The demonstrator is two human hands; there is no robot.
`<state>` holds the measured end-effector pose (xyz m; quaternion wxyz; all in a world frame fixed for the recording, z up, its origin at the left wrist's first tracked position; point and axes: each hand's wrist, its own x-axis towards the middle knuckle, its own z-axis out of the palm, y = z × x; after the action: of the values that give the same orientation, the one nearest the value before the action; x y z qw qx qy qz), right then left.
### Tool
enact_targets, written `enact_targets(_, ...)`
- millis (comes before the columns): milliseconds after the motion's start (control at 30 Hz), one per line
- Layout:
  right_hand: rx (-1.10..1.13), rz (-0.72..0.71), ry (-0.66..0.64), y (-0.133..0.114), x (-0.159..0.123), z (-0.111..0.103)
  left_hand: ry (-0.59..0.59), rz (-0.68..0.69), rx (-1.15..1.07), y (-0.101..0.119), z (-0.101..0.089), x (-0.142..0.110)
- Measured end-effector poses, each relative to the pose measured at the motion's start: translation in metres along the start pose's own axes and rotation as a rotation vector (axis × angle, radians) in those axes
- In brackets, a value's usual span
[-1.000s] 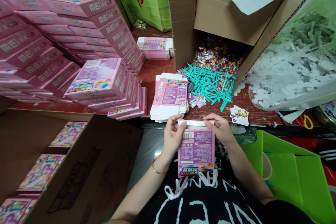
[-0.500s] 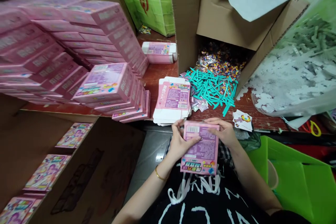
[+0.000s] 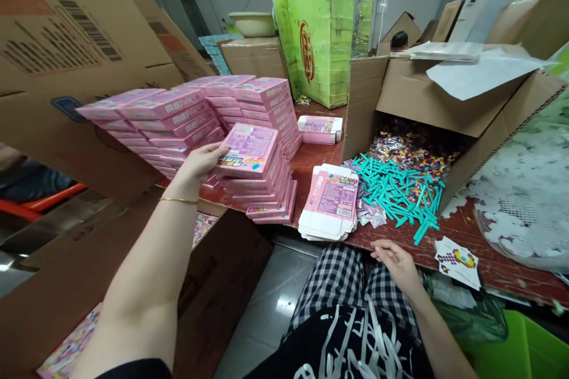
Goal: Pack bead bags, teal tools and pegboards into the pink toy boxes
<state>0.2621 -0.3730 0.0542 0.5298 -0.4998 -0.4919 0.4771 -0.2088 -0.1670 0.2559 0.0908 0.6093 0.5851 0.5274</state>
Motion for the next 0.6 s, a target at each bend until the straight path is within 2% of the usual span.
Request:
enact_targets(33,-0.011,0.012,-0.006,0.005,-0.001,-0.003,0.003,-0.041,0.085,-0.001,-0.001,0.002)
enact_targets(100,-0.038,0.027,-0.016,0.011,0.003,-0.01,0.104,-0.033,0.283,0.007,0.004,-0.014)
enact_targets(167,-0.092,0.015,-0.018,0.011,0.019,-0.014,0.28,0.188,0.38,0.022,0.02,-0.052)
enact_targets(200,-0.147,-0.014,-0.013,0.008,0.033,-0.014,0.28,0.322,0.357,0.029,0.034,-0.076)
enact_targets(233,-0.219,-0.057,-0.003,0.004,0.051,-0.01,0.192,0.436,0.287,0.036,0.051,-0.102)
enact_targets(267,-0.297,-0.101,0.008,-0.002,0.073,-0.004,0.032,0.499,0.211,0.039,0.072,-0.129)
enact_targets(300,-0.397,-0.169,0.019,-0.009,0.098,0.005,-0.155,0.495,0.178,0.04,0.094,-0.155)
enact_targets(333,-0.446,-0.197,0.022,-0.015,0.125,0.017,-0.289,0.468,0.175,0.037,0.118,-0.178)
enact_targets(367,-0.477,-0.21,0.011,-0.022,0.153,0.03,-0.358,0.416,0.202,0.032,0.14,-0.198)
enact_targets(467,-0.592,-0.208,-0.047,-0.039,0.228,0.071,-0.365,0.225,0.328,0.007,0.19,-0.234)
enact_targets(533,-0.663,-0.187,-0.104,-0.049,0.261,0.092,-0.351,0.18,0.368,-0.006,0.203,-0.239)
enact_targets(600,-0.707,-0.166,-0.181,-0.059,0.277,0.105,-0.351,0.178,0.375,-0.011,0.201,-0.237)
